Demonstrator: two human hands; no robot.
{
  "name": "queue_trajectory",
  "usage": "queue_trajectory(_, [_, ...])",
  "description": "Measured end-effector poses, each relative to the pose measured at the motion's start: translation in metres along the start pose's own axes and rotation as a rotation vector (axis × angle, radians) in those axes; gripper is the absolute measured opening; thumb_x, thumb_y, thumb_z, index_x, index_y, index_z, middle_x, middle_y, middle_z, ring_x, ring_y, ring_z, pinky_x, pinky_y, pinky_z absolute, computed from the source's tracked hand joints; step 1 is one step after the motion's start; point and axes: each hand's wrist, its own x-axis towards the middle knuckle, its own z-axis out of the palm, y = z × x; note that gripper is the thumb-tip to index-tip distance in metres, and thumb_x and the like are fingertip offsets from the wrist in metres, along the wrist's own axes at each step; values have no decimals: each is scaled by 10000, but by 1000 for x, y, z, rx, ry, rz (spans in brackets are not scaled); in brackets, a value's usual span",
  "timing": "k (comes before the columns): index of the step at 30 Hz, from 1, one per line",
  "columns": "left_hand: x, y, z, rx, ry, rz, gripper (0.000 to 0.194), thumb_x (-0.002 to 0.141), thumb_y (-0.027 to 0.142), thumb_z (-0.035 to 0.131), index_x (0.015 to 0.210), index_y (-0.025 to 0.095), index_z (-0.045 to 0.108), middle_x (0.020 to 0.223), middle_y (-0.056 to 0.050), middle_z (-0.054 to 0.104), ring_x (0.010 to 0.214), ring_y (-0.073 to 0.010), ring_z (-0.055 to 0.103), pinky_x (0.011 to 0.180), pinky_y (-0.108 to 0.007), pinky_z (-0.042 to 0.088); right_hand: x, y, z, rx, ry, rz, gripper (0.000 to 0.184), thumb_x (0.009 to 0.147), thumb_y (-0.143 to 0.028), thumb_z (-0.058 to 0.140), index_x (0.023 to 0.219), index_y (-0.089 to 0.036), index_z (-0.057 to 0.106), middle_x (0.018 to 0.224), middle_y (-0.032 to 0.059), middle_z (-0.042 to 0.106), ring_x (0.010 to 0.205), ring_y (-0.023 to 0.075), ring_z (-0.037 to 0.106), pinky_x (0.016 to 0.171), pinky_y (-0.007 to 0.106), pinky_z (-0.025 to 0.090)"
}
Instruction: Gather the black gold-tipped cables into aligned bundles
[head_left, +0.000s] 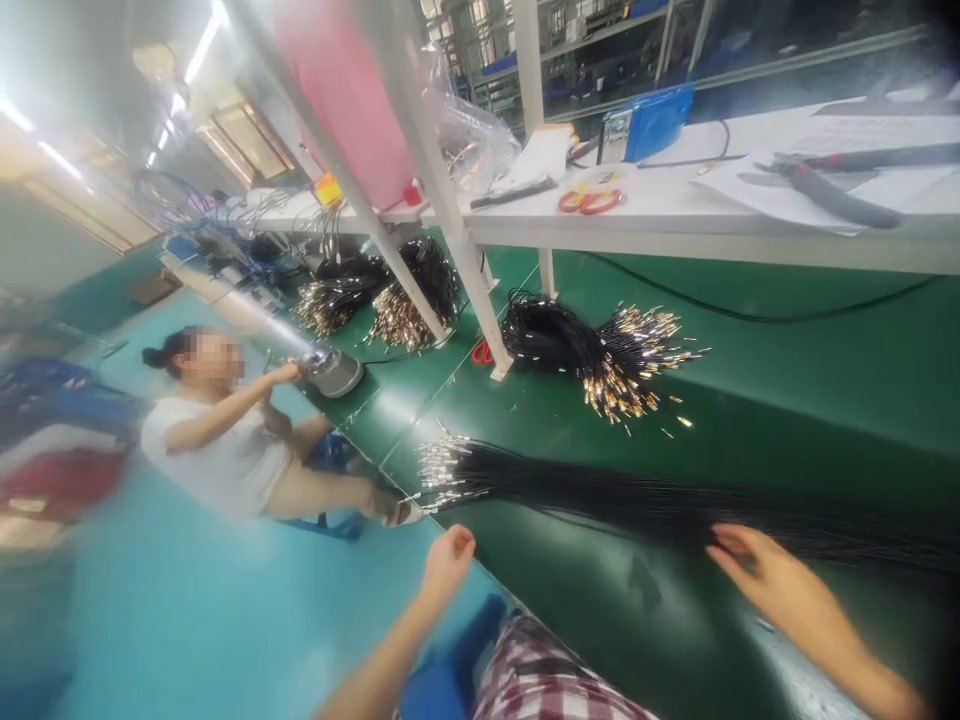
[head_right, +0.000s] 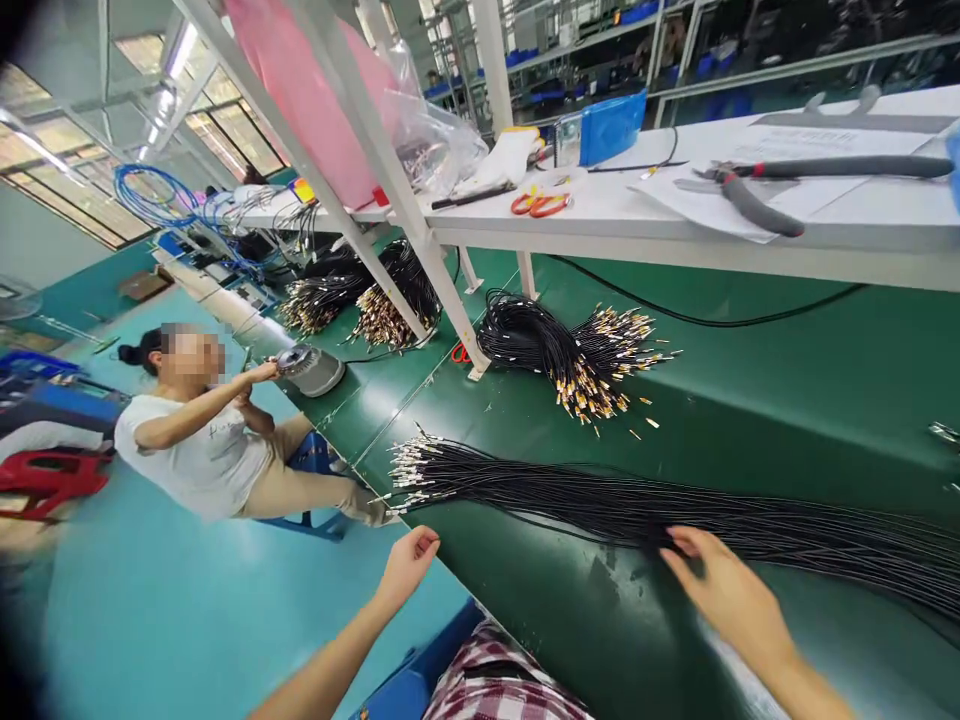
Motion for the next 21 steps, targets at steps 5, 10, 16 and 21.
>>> queue_trajectory(5, [24,0,7,-422,47,-261,311,841,432,629,850,126,579,723,-102,680,614,-178,661,607,-327,546,11,-112,61,-120,-28,-306,607,884,-537,438,1423,-257,441,1441,120,488,1303,317,459,1048,556,343])
queue_trajectory(10, [99,22,-1,-609,9,-341,257,923,363,553,989,121,609,858,-34,652,719,-131,637,661,-304,556,59,-126,96,-210,10,-316,527,916,-436,445,1411,-257,466,1455,124,482,1322,301,430,1080,554,244])
queue_trajectory(16, [193,63,-28,-624,-107,-274,237,903,349,585,969,122,609,814,-20,643,637,-108,604,579,-258,521,109,-120,88,-243,-91,-191,497,937,-465,376,1376,-270,502,1323,108,598,1193,278,529,1023,521,311])
queue_trajectory(21, [208,58,-60,-623,-138,-186,398,733,520,700,740,140,581,542,16,573,461,-98,554,459,-206,423,111,-194,87,-180,-93,-219,516,925,-489,429,1381,-251,476,1400,107,519,1269,268,456,1059,488,279])
